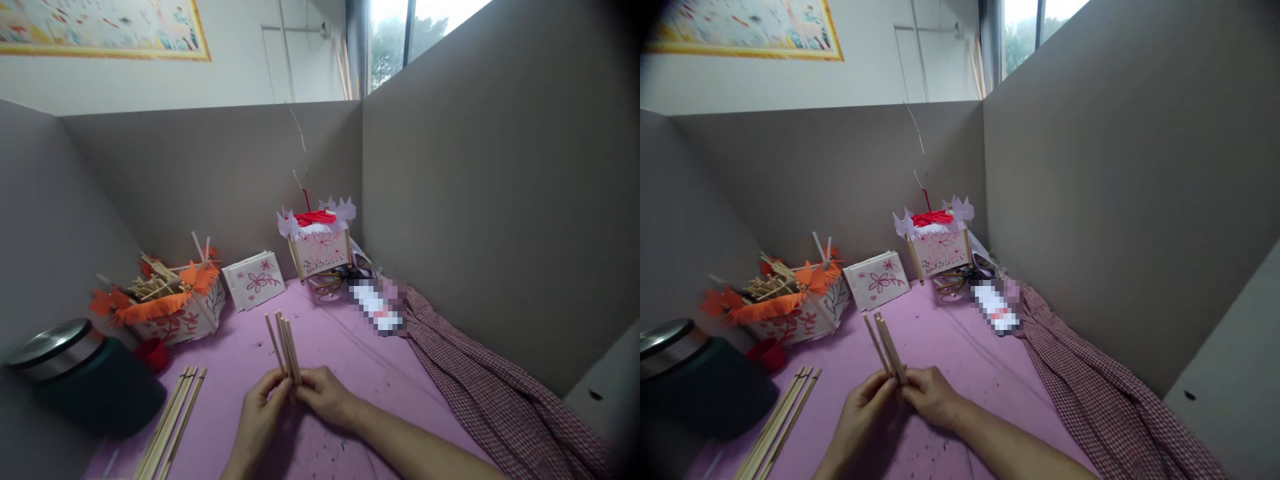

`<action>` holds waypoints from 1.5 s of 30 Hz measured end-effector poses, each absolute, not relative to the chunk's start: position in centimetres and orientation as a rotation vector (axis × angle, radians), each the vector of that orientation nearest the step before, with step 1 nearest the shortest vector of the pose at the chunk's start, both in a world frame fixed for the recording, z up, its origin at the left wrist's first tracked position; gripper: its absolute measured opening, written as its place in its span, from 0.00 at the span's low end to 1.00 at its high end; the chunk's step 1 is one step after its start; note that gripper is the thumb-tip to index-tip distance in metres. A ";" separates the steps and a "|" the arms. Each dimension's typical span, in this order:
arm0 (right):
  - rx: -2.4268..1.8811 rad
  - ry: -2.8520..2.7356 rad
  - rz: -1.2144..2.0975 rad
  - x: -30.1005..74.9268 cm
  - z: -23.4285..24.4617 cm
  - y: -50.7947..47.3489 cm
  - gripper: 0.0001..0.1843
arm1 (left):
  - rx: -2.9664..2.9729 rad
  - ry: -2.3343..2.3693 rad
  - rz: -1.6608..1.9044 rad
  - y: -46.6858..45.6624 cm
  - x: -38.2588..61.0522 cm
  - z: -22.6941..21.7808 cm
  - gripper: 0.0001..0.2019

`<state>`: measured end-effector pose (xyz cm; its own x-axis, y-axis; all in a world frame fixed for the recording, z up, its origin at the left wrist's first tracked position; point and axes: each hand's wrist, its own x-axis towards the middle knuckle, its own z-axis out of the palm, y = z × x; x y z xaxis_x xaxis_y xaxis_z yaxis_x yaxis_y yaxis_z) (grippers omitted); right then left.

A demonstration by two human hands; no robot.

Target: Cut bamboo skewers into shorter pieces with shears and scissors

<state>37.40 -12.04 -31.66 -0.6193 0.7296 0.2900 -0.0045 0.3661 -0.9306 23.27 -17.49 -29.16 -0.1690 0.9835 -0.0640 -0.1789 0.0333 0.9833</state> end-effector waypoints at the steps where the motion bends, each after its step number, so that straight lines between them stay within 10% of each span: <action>1: -0.650 -1.938 1.268 37.4 -31.8 -12.0 0.11 | 1.006 1.247 1.387 -17.4 23.2 -29.2 0.13; 5: -0.686 -1.969 1.141 37.3 -32.2 -12.0 0.12 | 1.209 1.287 1.413 -17.0 23.1 -29.0 0.07; 13: -0.651 -1.610 1.930 37.1 -31.7 -13.2 0.24 | 0.755 1.026 1.299 -17.3 23.5 -30.0 0.18; 45: -0.669 -1.552 2.092 37.6 -30.4 -13.1 0.28 | 0.738 1.015 1.251 -17.5 23.0 -30.3 0.16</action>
